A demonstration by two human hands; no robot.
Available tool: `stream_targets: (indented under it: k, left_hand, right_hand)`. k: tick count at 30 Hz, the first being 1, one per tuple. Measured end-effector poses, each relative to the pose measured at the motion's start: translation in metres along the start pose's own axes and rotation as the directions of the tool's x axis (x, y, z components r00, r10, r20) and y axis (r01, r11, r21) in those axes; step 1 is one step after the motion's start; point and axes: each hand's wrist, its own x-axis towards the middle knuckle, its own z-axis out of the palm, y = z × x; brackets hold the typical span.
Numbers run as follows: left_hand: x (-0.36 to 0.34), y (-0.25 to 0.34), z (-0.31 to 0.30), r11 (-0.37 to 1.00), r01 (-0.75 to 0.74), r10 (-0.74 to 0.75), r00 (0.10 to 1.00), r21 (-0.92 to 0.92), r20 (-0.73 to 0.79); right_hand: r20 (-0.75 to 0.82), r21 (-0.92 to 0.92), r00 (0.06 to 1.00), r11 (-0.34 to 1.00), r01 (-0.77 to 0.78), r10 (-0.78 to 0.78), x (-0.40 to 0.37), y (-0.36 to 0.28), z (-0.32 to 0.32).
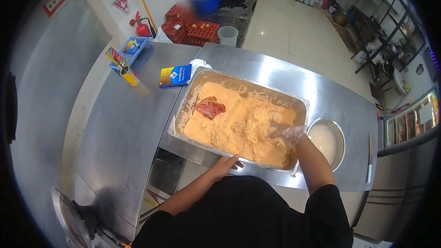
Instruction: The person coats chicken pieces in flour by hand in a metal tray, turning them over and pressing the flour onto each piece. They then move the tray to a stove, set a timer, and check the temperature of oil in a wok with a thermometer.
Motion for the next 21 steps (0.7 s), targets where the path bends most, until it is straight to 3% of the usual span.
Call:
stream_targets:
  k: [1, 3, 4, 7, 10, 14, 16, 19, 21]
  left_hand:
    - [-0.002, 0.004, 0.0, 1.0, 0.01, -0.01, 1.0, 0.007, 0.001]
    - [-0.003, 0.007, -0.001, 1.0, 0.021, -0.021, 1.0, 0.021, 0.003]
    - [-0.002, 0.007, -0.002, 0.999, 0.023, -0.023, 1.0, 0.028, 0.006]
    - [-0.006, 0.015, 0.001, 0.999, 0.042, -0.042, 0.999, 0.031, -0.007]
    - [-0.005, 0.015, 0.001, 0.999, 0.028, -0.027, 0.999, 0.035, -0.016]
    - [0.0, 0.002, -0.003, 0.999, 0.005, -0.005, 1.0, 0.031, -0.004]
    - [-0.007, 0.012, 0.0, 0.999, 0.015, -0.015, 1.0, 0.043, -0.001]
    - [-0.007, 0.015, -0.002, 0.997, 0.026, -0.028, 1.0, 0.074, 0.014]
    - [-0.005, 0.012, -0.004, 0.997, 0.023, -0.025, 0.999, 0.08, 0.023]
  right_hand:
    - [-0.05, 0.058, 0.999, 0.998, 0.013, -0.01, -0.011, -0.016, -0.002]
    - [-0.173, -0.148, 0.982, 0.984, -0.104, 0.078, -0.034, -0.053, -0.018]
    - [-0.165, -0.309, 0.986, 0.947, -0.085, 0.034, -0.031, -0.048, -0.024]
    - [-0.256, -0.198, 0.961, 0.967, -0.16, 0.106, -0.028, -0.037, -0.032]
    - [-0.291, 0.053, 0.949, 0.992, -0.113, 0.124, -0.046, -0.056, -0.032]
    - [-0.391, -0.111, 0.918, 0.986, -0.122, 0.069, -0.028, -0.02, -0.034]
    - [-0.414, -0.256, 0.908, 0.95, -0.178, 0.058, -0.043, -0.053, -0.024]
    - [-0.405, -0.319, 0.914, 0.936, -0.148, 0.006, -0.039, -0.065, -0.012]
    - [-0.363, -0.527, 0.924, 0.844, -0.098, -0.119, -0.041, -0.09, -0.004]
